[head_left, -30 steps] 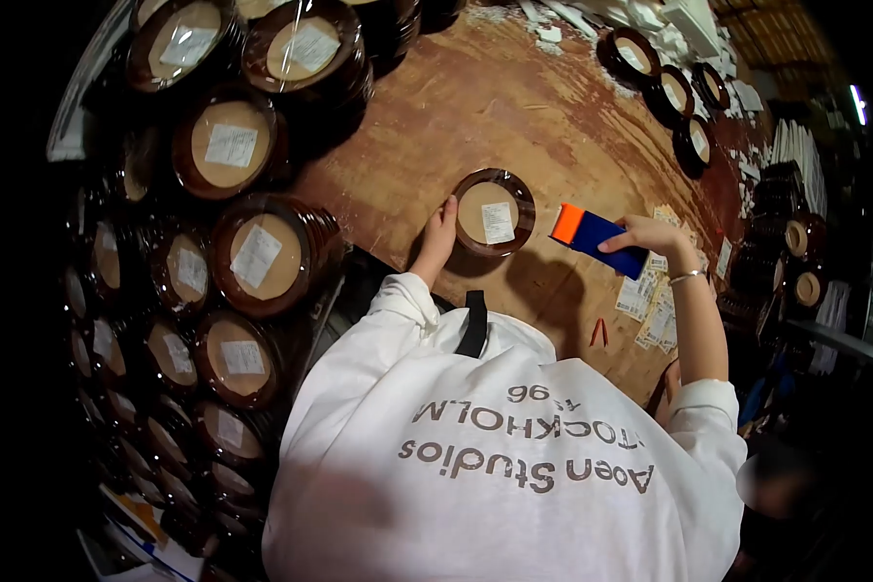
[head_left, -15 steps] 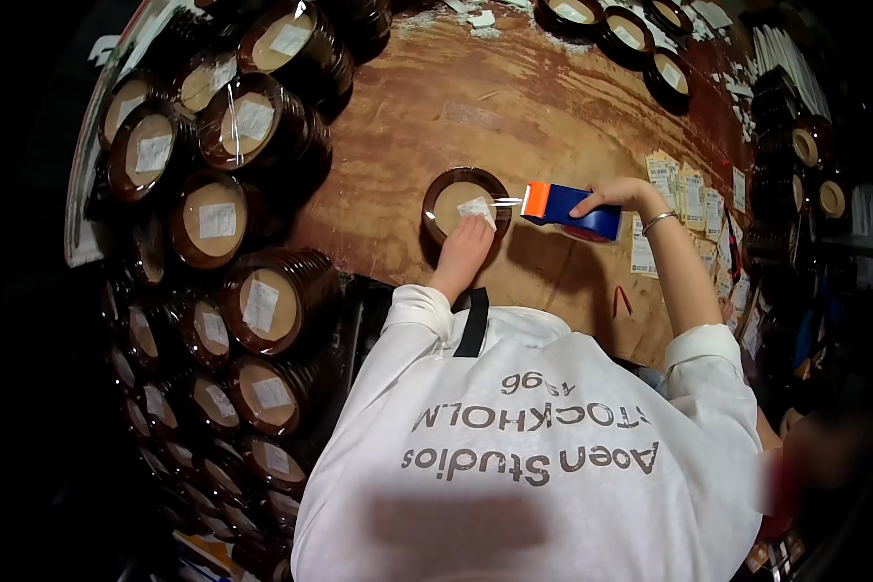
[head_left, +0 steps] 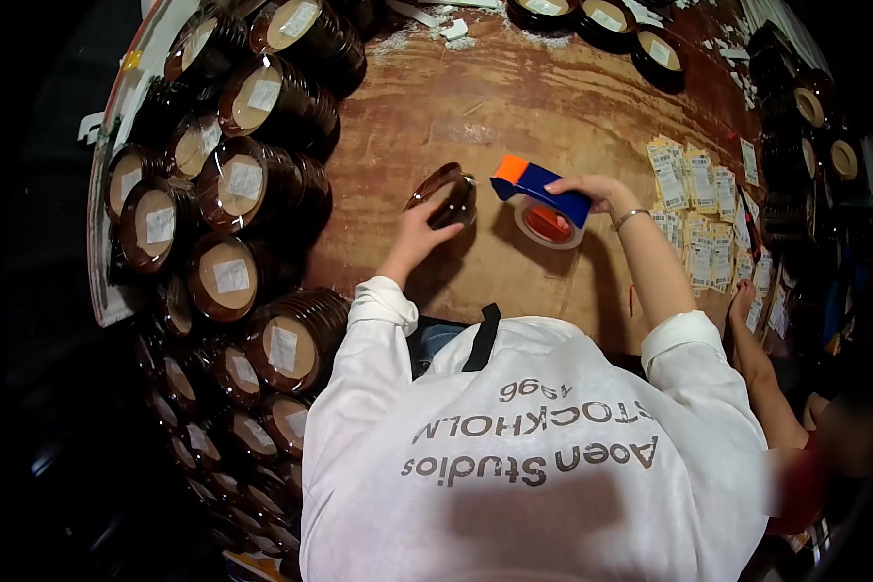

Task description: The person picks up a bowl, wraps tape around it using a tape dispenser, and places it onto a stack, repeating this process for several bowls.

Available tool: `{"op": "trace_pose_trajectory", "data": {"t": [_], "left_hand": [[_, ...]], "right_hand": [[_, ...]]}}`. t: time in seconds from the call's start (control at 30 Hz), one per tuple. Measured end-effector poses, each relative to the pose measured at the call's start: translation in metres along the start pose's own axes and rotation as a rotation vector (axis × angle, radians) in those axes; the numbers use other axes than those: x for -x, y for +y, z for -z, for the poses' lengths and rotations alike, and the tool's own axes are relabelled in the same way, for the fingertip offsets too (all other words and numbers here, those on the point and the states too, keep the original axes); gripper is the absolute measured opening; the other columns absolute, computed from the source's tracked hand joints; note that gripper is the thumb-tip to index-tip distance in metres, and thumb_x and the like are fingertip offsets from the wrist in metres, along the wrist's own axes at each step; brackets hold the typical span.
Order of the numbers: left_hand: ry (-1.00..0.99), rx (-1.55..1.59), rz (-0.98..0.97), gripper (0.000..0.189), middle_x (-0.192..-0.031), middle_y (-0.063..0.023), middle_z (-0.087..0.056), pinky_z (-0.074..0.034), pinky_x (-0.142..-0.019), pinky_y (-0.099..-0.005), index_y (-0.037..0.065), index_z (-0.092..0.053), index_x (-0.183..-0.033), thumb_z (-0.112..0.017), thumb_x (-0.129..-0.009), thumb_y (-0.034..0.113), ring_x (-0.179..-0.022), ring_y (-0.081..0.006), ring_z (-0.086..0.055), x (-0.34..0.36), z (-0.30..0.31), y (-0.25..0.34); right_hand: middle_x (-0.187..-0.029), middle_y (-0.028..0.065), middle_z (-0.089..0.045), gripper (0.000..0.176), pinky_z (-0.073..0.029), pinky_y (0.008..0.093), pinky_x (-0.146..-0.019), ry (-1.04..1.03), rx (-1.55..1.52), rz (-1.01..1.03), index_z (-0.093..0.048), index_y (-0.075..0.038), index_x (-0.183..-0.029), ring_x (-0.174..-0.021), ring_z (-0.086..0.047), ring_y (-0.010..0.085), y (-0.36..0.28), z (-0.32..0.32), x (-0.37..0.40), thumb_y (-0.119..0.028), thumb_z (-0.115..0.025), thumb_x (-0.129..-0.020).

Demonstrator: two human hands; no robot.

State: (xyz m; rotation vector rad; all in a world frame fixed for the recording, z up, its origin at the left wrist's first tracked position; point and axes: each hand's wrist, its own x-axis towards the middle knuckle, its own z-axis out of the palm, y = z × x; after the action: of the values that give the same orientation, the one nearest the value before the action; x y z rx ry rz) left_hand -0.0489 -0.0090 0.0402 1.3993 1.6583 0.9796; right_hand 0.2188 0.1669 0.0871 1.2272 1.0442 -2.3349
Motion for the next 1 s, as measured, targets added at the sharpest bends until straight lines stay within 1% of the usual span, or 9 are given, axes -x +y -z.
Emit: {"op": "trace_pose_trajectory", "data": {"t": [0.07, 0.23, 0.4, 0.53, 0.6, 0.63, 0.73, 0.87, 1.0], "left_hand": [[0.05, 0.212, 0.104, 0.033, -0.08, -0.0047, -0.062, -0.044, -0.064, -0.0259, -0.003, -0.058, -0.091, -0.07, -0.067, 0.017, -0.072, -0.0126, -0.056, -0.01, 0.012, 0.002], [0.359, 0.738, 0.415, 0.018, -0.076, -0.0043, -0.061, -0.044, -0.056, -0.0226, -0.001, -0.06, -0.083, -0.067, -0.071, 0.011, -0.063, -0.0105, -0.056, -0.044, 0.03, 0.015], [0.621, 0.977, 0.453, 0.018, -0.077, -0.0046, -0.059, -0.046, -0.058, -0.0253, 0.001, -0.058, -0.083, -0.067, -0.07, 0.009, -0.065, -0.0139, -0.057, -0.074, 0.007, 0.013], [0.876, 0.956, 0.459, 0.044, -0.099, -0.0123, -0.051, -0.048, -0.067, -0.0344, 0.003, -0.045, -0.106, -0.068, -0.069, 0.009, -0.084, -0.0216, -0.054, -0.093, -0.014, 0.018], [1.144, 0.58, 0.589, 0.065, -0.114, -0.0164, -0.035, -0.045, -0.074, -0.0365, 0.007, -0.031, -0.118, -0.071, -0.067, 0.013, -0.096, -0.0246, -0.045, -0.101, -0.024, 0.033], [1.066, 0.483, 0.621, 0.075, -0.118, -0.0178, -0.021, -0.041, -0.08, -0.0383, 0.012, -0.021, -0.123, -0.071, -0.067, 0.019, -0.103, -0.0283, -0.035, -0.099, -0.021, 0.035], [1.026, 0.259, 0.721, 0.072, -0.118, -0.0184, -0.021, -0.038, -0.082, -0.0399, 0.014, -0.023, -0.123, -0.069, -0.069, 0.02, -0.103, -0.03, -0.033, -0.101, -0.014, 0.053], [0.911, -0.279, 0.484, 0.039, -0.115, -0.0135, -0.031, -0.034, -0.087, -0.0412, 0.012, -0.05, -0.111, -0.062, -0.076, 0.022, -0.107, -0.0311, -0.031, -0.094, -0.021, 0.048], [0.77, -0.02, 0.21, 0.023, -0.133, -0.0158, -0.027, -0.02, -0.098, -0.0428, 0.012, -0.06, -0.101, -0.054, -0.08, 0.019, -0.123, -0.0328, -0.022, -0.109, -0.029, 0.025]], "right_hand": [[-0.074, 0.0103, -0.06, 0.042, -0.051, 0.0268, -0.054, -0.013, -0.064, 0.024, -0.05, -0.001, -0.102, -0.058, -0.06, 0.017, 0.02, 0.007, 0.006, -0.031, -0.061, -0.075], [-0.075, 0.0095, -0.059, 0.039, -0.05, 0.0281, -0.052, 0.035, -0.322, 0.02, -0.052, -0.002, -0.099, -0.056, -0.058, 0.0177, 0.069, -0.01, 0.016, -0.031, -0.062, -0.075], [-0.066, 0.01, -0.059, 0.031, -0.05, 0.0285, -0.052, -0.114, -0.645, 0.058, -0.056, -0.002, -0.085, -0.054, -0.057, 0.0182, 0.092, -0.052, -0.041, -0.032, -0.06, -0.077], [-0.067, 0.0098, -0.059, 0.031, -0.05, 0.0282, -0.052, -0.104, -0.728, 0.116, -0.056, -0.003, -0.085, -0.054, -0.057, 0.0175, 0.084, -0.075, -0.07, -0.032, -0.06, -0.077], [-0.067, 0.0096, -0.059, 0.03, -0.051, 0.0282, -0.052, -0.11, -0.761, 0.123, -0.056, -0.003, -0.086, -0.054, -0.057, 0.0174, 0.078, -0.081, -0.075, -0.031, -0.06, -0.077], [-0.067, 0.0099, -0.06, 0.032, -0.051, 0.0282, -0.051, -0.105, -0.796, 0.131, -0.056, -0.001, -0.086, -0.053, -0.057, 0.0176, 0.077, -0.085, -0.075, -0.032, -0.059, -0.078], [-0.066, 0.0104, -0.06, 0.034, -0.05, 0.0276, -0.049, -0.14, -0.853, 0.151, -0.056, 0.001, -0.084, -0.051, -0.057, 0.0179, 0.079, -0.088, -0.076, -0.032, -0.058, -0.079], [-0.066, 0.0095, -0.059, 0.032, -0.05, 0.0272, -0.049, -0.166, -0.921, 0.166, -0.056, -0.001, -0.086, -0.051, -0.057, 0.0174, 0.088, -0.097, -0.082, -0.032, -0.058, -0.079], [-0.067, 0.0082, -0.059, 0.03, -0.049, 0.0274, -0.051, -0.197, -0.957, 0.175, -0.056, -0.004, -0.089, -0.052, -0.057, 0.0168, 0.095, -0.097, -0.09, -0.032, -0.058, -0.078]]}}
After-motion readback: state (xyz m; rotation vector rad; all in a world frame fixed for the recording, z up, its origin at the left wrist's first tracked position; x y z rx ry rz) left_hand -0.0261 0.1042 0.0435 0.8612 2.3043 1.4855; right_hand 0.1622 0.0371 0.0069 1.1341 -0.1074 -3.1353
